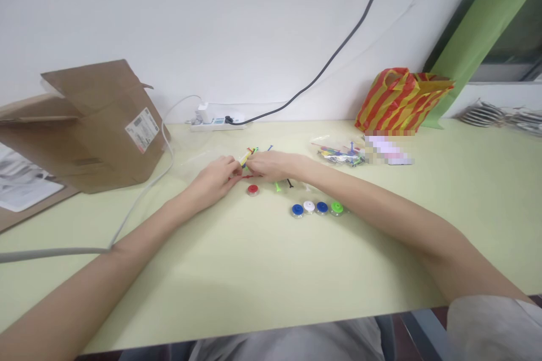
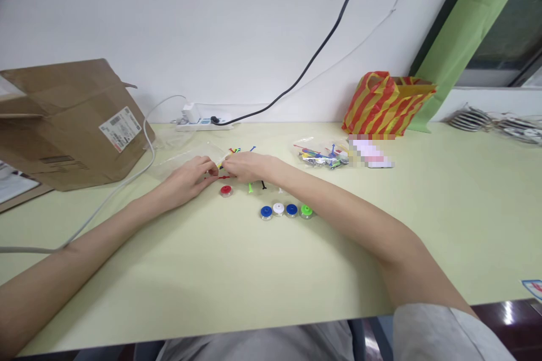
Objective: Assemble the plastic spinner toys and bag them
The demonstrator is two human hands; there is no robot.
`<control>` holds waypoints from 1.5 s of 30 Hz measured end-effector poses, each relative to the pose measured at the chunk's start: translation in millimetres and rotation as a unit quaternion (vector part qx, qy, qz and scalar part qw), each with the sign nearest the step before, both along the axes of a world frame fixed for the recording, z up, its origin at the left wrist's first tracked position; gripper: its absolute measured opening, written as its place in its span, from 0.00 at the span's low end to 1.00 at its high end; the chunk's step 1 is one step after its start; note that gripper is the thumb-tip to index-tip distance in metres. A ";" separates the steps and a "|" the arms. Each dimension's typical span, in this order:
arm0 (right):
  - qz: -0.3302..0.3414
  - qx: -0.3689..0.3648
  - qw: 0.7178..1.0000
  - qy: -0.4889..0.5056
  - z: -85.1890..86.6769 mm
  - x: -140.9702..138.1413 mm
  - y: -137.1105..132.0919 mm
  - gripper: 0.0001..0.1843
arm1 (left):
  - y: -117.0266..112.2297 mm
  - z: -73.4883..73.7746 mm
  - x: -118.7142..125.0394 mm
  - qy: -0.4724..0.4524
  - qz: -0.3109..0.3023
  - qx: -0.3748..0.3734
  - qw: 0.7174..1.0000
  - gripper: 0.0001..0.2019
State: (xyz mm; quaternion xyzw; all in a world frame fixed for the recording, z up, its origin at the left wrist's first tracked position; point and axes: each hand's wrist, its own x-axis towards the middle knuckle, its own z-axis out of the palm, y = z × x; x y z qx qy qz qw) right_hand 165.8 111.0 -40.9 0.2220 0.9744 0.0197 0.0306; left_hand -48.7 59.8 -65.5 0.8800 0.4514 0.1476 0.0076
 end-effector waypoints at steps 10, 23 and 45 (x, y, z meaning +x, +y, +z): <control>0.054 0.098 0.994 -0.015 -3.0 -3.2 0.0 0.10 | 2.6 -6.3 -3.3 0.014 0.019 0.028 0.999 0.07; 0.031 -0.159 0.959 0.231 21.9 17.6 16.9 0.10 | -17.2 19.1 8.5 -0.239 -0.021 0.158 0.958 0.04; 0.032 -0.338 0.920 0.197 20.0 15.9 17.2 0.12 | -23.9 18.7 12.7 -0.112 -0.167 0.180 0.963 0.09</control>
